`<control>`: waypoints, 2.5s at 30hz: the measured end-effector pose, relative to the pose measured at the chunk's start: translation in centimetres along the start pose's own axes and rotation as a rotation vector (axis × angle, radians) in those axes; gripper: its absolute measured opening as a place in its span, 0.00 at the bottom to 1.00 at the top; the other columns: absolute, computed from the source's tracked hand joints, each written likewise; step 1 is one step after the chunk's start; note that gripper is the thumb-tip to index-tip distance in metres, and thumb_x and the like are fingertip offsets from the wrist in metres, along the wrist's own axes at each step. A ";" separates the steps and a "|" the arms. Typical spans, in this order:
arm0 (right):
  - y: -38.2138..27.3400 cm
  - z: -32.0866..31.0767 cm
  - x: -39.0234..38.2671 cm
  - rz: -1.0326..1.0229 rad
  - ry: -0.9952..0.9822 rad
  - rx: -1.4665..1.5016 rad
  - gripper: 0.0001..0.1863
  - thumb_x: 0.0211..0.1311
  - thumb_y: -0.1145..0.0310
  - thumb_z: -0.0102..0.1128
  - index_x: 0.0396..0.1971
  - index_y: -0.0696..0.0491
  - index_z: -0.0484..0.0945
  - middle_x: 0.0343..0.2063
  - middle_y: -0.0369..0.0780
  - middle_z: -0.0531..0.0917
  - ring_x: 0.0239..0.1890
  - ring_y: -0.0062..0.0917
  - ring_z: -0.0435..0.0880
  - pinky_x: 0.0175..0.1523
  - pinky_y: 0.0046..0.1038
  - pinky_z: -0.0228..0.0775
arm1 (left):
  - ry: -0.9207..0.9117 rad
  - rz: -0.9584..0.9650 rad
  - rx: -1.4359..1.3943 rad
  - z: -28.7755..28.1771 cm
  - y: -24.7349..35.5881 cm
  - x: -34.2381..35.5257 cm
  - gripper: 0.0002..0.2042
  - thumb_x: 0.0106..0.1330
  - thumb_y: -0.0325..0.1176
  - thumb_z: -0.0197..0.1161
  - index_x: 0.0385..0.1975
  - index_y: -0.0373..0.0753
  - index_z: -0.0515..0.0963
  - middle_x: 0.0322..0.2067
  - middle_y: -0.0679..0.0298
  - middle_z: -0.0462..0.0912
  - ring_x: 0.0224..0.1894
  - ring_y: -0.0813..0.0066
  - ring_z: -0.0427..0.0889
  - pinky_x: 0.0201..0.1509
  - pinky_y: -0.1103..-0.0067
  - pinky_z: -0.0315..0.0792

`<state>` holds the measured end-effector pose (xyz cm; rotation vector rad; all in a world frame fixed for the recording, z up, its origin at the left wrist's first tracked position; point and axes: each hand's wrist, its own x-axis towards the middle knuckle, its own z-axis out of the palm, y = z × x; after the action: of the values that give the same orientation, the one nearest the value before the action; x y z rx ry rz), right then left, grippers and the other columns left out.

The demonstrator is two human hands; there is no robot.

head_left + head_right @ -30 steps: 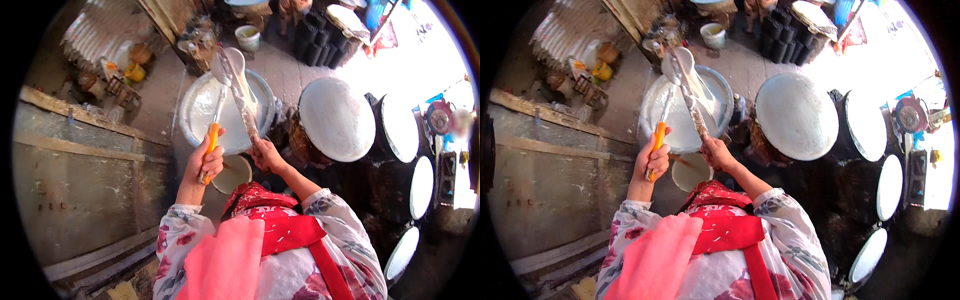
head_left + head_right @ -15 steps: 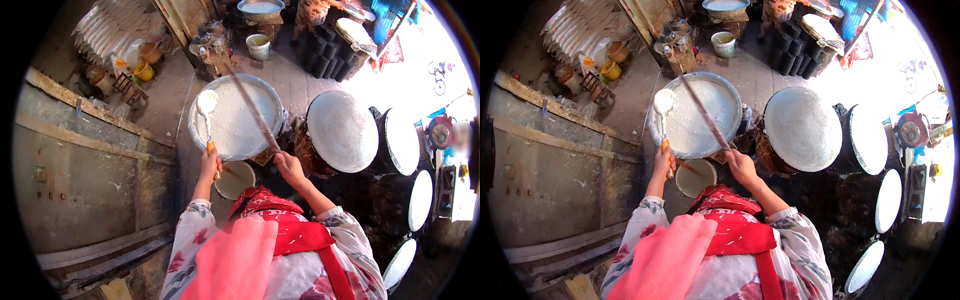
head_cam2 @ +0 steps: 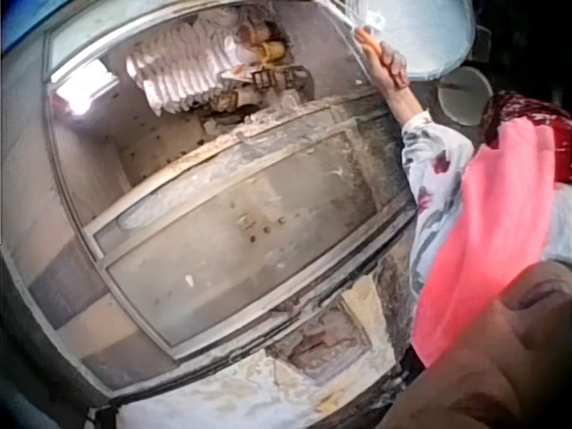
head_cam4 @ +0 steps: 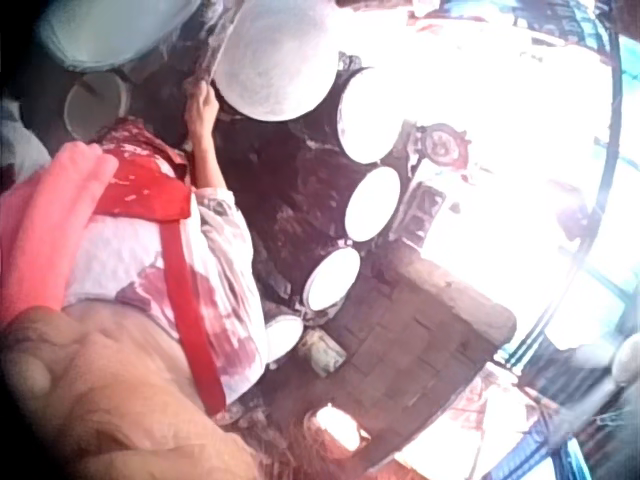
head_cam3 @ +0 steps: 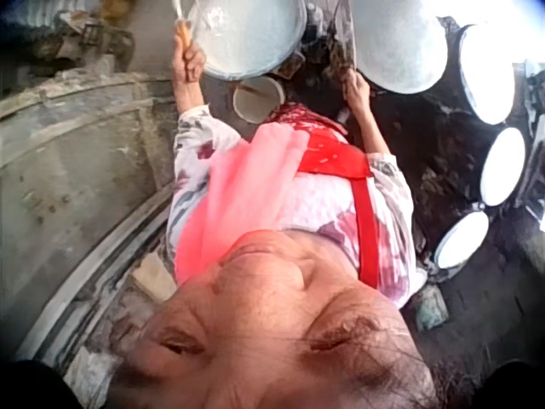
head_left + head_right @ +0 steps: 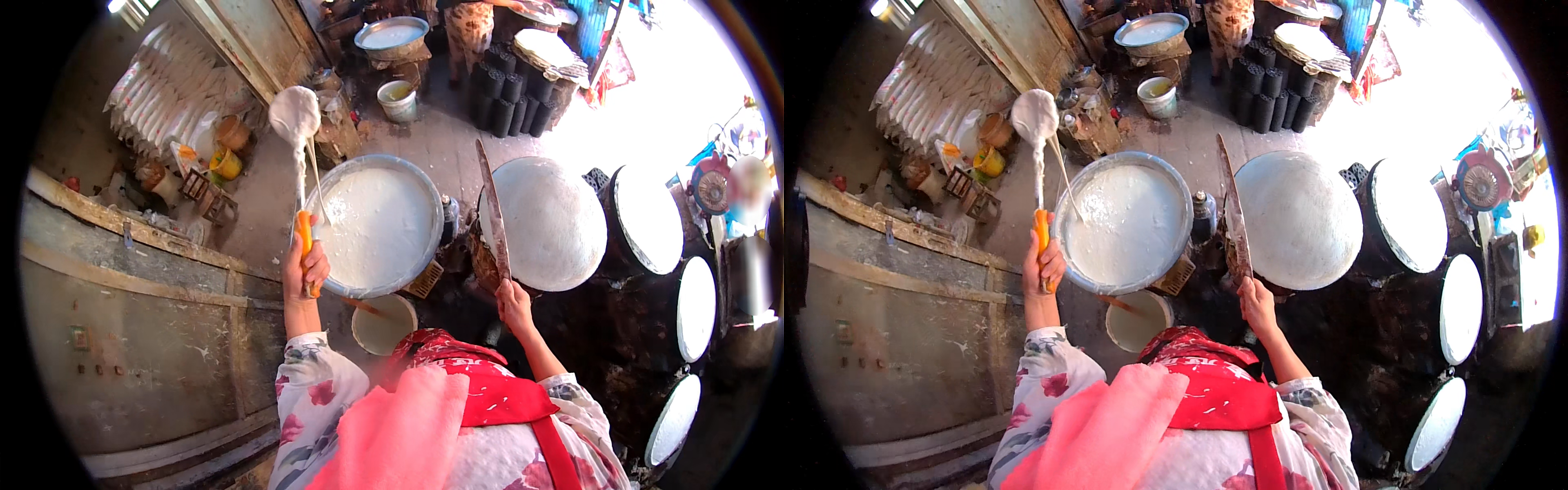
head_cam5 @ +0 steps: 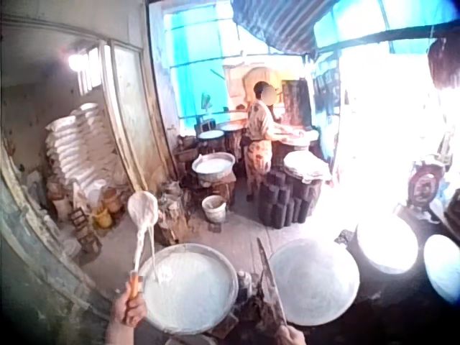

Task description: The person scoops white batter from a large metal basin and pours it onto several hot, round griddles. Using a long wooden stick, they spread the batter into thin, circular layers. The person repeatedly flips the cooking cakes to ensure even browning and removes finished ones from the griddles.

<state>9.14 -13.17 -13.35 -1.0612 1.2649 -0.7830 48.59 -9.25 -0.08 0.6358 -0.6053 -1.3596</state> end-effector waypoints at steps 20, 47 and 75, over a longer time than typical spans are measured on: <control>0.6 -4.9 3.8 -0.031 -0.266 0.016 0.24 0.69 0.51 0.40 0.25 0.56 0.69 0.09 0.33 0.67 0.08 0.16 0.63 0.14 0.20 0.55 | -0.063 0.146 0.074 16.3 13.6 -1.0 0.22 0.73 0.44 0.40 0.61 0.37 0.57 0.17 0.73 0.60 0.09 0.89 0.58 0.11 0.88 0.59; 1.3 -5.0 1.0 0.067 -0.316 -0.176 0.25 0.68 0.46 0.38 0.25 0.55 0.69 0.09 0.33 0.65 0.07 0.16 0.61 0.12 0.19 0.52 | 0.482 -0.102 -0.102 -0.4 -6.7 -2.5 0.15 0.68 0.46 0.51 0.44 0.42 0.65 0.16 0.75 0.61 0.13 0.88 0.60 0.17 0.87 0.57; 0.7 -14.9 -4.3 0.073 0.397 -0.015 0.11 0.66 0.63 0.44 0.34 0.56 0.69 0.16 0.35 0.72 0.12 0.18 0.69 0.17 0.23 0.62 | -0.292 -0.811 -0.385 22.6 -13.0 6.9 0.23 0.73 0.41 0.39 0.63 0.34 0.51 0.17 0.70 0.60 0.09 0.88 0.61 0.13 0.88 0.62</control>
<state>-6.26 -11.79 -12.10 -0.8909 1.6370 -0.9601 24.15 -18.80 6.36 0.3693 -0.2899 -2.2890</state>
